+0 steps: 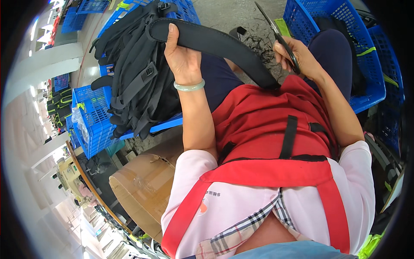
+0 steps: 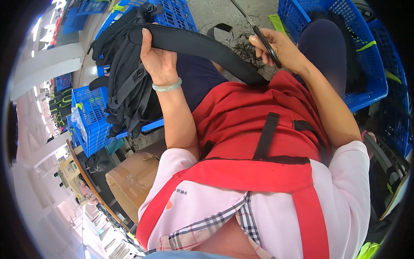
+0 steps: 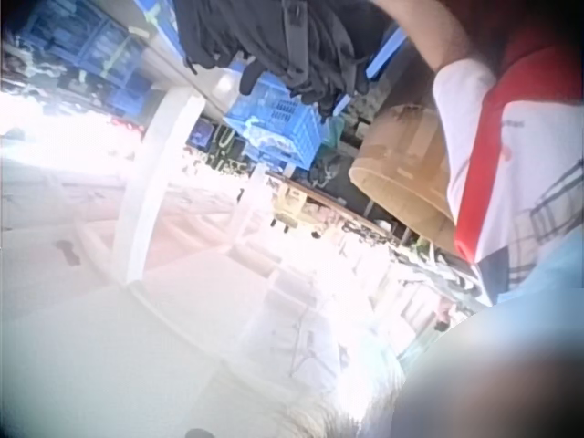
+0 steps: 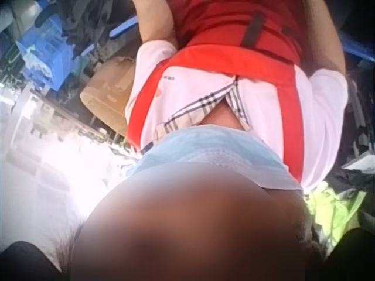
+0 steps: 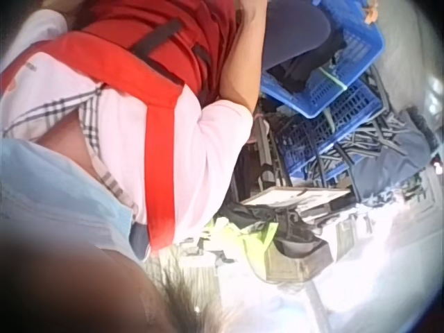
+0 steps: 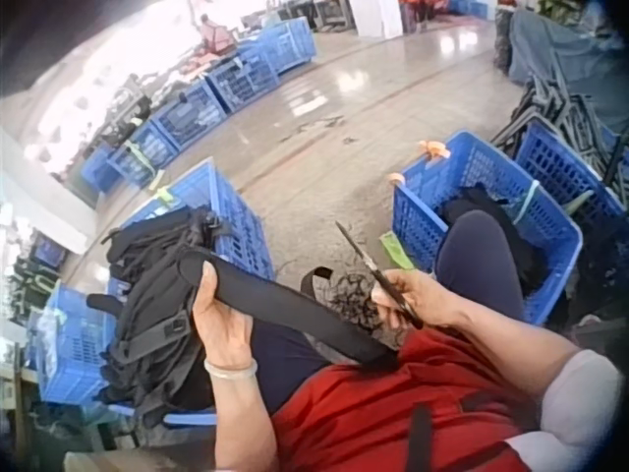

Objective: Trimming excess material and loose threads from backpack shoulder straps using scissors.

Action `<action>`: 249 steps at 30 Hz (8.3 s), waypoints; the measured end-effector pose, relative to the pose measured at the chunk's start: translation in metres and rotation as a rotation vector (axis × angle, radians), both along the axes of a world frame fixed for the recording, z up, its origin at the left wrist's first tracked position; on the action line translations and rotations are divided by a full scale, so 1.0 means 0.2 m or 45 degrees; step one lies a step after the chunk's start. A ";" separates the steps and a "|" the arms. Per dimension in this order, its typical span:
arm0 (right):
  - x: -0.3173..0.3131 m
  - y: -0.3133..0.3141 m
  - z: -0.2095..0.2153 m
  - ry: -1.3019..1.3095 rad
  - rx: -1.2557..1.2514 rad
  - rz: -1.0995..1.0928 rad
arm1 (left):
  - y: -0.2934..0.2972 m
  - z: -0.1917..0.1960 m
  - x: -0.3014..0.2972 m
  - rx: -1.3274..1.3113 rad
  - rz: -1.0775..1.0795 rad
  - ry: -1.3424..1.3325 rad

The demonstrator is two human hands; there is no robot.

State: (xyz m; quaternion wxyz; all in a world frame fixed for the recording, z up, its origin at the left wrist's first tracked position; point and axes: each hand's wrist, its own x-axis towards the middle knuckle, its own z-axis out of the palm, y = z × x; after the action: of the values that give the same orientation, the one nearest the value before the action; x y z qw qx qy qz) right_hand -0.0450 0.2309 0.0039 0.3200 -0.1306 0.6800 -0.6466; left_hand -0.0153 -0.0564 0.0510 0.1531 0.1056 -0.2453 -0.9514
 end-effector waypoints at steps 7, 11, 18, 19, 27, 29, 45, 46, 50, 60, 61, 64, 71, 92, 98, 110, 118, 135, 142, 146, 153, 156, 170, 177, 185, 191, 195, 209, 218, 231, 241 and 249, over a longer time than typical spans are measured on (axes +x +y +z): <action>0.00 -0.05 -0.02 -0.018 -0.041 0.066 | 0.00 -0.03 -0.01 0.094 -0.032 -0.032; 0.04 -0.15 -0.01 0.052 -0.071 0.002 | 0.00 -0.05 -0.02 0.156 -0.031 -0.054; 0.02 -0.27 0.08 0.190 -0.097 -0.062 | 0.21 -0.14 0.05 -0.650 -0.220 0.007; 0.02 -0.26 0.10 0.190 -0.098 -0.065 | 0.22 -0.13 0.05 -0.694 -0.270 0.036; 0.09 -0.13 0.13 0.535 0.278 0.169 | 0.18 -0.11 0.06 -0.476 -0.250 0.024; 0.09 -0.12 0.13 0.491 0.262 0.172 | 0.19 -0.11 0.06 -0.437 -0.261 0.041; 0.06 -0.13 0.13 0.429 0.234 0.258 | 0.20 -0.11 0.08 -0.470 -0.346 0.067; 0.06 -0.13 0.12 0.329 0.201 0.256 | 0.20 -0.11 0.08 -0.466 -0.351 0.059; 0.06 -0.13 0.13 0.432 0.209 0.250 | 0.20 -0.11 0.09 -0.451 -0.348 0.051; 0.06 -0.12 0.15 0.519 0.227 0.263 | 0.20 -0.12 0.09 -0.441 -0.385 0.055; 0.06 -0.13 0.14 0.552 0.212 0.258 | 0.20 -0.12 0.09 -0.443 -0.387 0.055; 0.05 -0.13 0.13 0.525 0.179 0.217 | 0.22 -0.12 0.09 -0.465 -0.396 0.067; 0.06 -0.14 0.16 0.582 0.263 0.230 | 0.20 -0.06 0.07 -0.476 -0.148 0.157; 0.00 -0.14 0.15 0.457 0.173 0.106 | 0.26 -0.14 0.04 -0.554 -0.388 0.150; -0.16 -0.18 0.40 0.841 0.143 -0.050 | 0.48 -0.27 -0.02 -1.364 -0.617 0.054; -0.04 -0.07 0.31 -0.078 -0.768 -0.815 | 0.39 -0.15 -0.05 -0.264 -0.386 0.121; -0.02 -0.05 0.21 -0.177 -0.713 -0.682 | 0.21 -0.08 -0.02 -0.185 -0.138 0.067; -0.06 -0.04 0.12 0.070 -0.344 -0.680 | 0.09 -0.21 -0.03 -0.378 -0.154 0.209; -0.08 0.02 0.08 0.132 -0.330 -0.712 | 0.09 -0.16 -0.02 -0.274 -0.091 0.142; -0.11 0.12 0.10 0.123 -0.147 -0.553 | 0.06 -0.12 -0.01 -0.159 0.016 -0.001; -0.15 0.26 0.05 0.043 0.250 -0.484 | 0.07 -0.14 0.03 -0.115 -0.264 0.071; -0.01 0.10 0.04 0.228 0.149 -0.187 | 0.10 -0.18 0.04 -0.214 -0.445 0.082; 0.06 -0.04 0.23 0.510 0.290 0.144 | 0.15 -0.20 0.05 -0.306 -0.487 0.137; 0.05 -0.07 0.18 0.683 0.437 0.202 | 0.23 -0.17 0.06 -0.368 -0.497 0.089; 0.03 -0.05 0.28 0.614 0.515 0.310 | 0.20 -0.15 0.07 -0.424 -0.423 0.122; 0.03 -0.06 0.25 0.717 0.539 0.350 | 0.18 -0.18 0.07 -0.416 -0.486 0.188; 0.05 -0.08 0.18 0.720 0.405 0.264 | 0.23 -0.16 0.06 -0.378 -0.412 0.091; 0.04 -0.06 0.21 0.667 0.465 0.257 | 0.23 -0.18 0.07 -0.354 -0.455 0.084; 0.05 -0.05 0.20 0.697 0.446 0.234 | 0.21 -0.20 0.06 -0.469 -0.458 0.136; 0.06 -0.08 0.14 0.616 0.380 0.170 | 0.21 -0.17 0.07 -0.343 -0.425 0.034; 0.07 -0.12 0.15 0.745 0.437 0.183 | 0.24 -0.16 0.08 -0.296 -0.403 0.061; 0.06 -0.08 0.10 0.629 0.339 0.187 | 0.23 -0.16 0.08 -0.317 -0.451 0.058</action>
State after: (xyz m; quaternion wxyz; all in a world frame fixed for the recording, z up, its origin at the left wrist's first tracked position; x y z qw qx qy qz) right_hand -0.0322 0.2143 0.0244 0.2049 -0.2897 0.8050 -0.4755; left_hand 0.0002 -0.0105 0.0198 0.0008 0.0195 -0.3722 -0.9279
